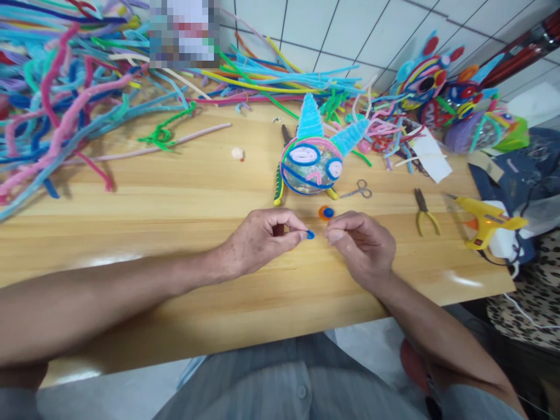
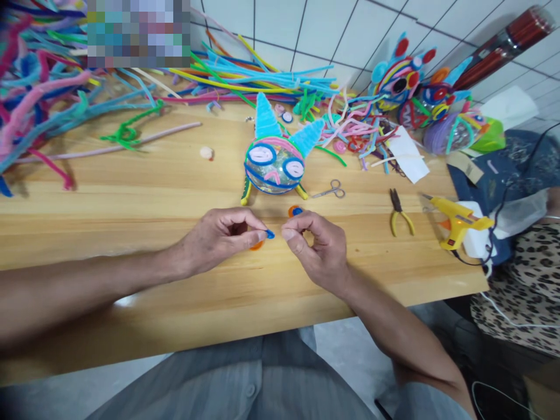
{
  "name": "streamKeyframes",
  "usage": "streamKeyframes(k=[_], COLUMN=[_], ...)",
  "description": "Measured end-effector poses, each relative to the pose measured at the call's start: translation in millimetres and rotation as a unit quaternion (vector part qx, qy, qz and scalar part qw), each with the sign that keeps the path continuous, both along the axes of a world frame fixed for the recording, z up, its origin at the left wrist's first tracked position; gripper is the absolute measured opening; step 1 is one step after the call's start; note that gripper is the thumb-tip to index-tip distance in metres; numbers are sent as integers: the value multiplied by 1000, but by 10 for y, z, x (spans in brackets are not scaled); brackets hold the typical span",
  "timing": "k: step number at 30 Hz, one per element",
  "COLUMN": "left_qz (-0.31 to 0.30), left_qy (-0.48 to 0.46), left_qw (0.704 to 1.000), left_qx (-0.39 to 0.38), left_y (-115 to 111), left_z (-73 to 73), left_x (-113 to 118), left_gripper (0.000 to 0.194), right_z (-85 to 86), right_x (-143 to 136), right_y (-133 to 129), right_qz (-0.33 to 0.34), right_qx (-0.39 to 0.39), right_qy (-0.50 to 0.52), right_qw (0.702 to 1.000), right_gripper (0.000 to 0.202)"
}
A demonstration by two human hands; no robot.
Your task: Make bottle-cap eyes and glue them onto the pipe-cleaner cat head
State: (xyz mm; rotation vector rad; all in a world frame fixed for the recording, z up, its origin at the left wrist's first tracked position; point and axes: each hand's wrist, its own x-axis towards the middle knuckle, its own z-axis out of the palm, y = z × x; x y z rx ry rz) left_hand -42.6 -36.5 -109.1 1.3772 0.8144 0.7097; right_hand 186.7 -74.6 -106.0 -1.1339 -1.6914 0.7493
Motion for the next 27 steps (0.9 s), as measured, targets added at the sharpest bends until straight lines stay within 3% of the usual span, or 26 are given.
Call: streamKeyframes(k=[7, 15, 27], left_qz=[-3, -6, 0], left_qy=[-5, -14, -5], left_qw=[1000, 1000, 1000], left_qx=[-4, -6, 12], left_y=[1, 3, 5], left_z=[-14, -17, -2], left_x=[0, 8, 1], left_gripper=[16, 15, 15], right_z=[24, 5, 78], right_x=[10, -21, -48], right_y=[40, 66, 106], right_qz=[7, -14, 25], right_qx=[0, -73, -30], right_qy=[-3, 2, -61], right_qw=[1000, 997, 997], right_gripper=[21, 7, 7])
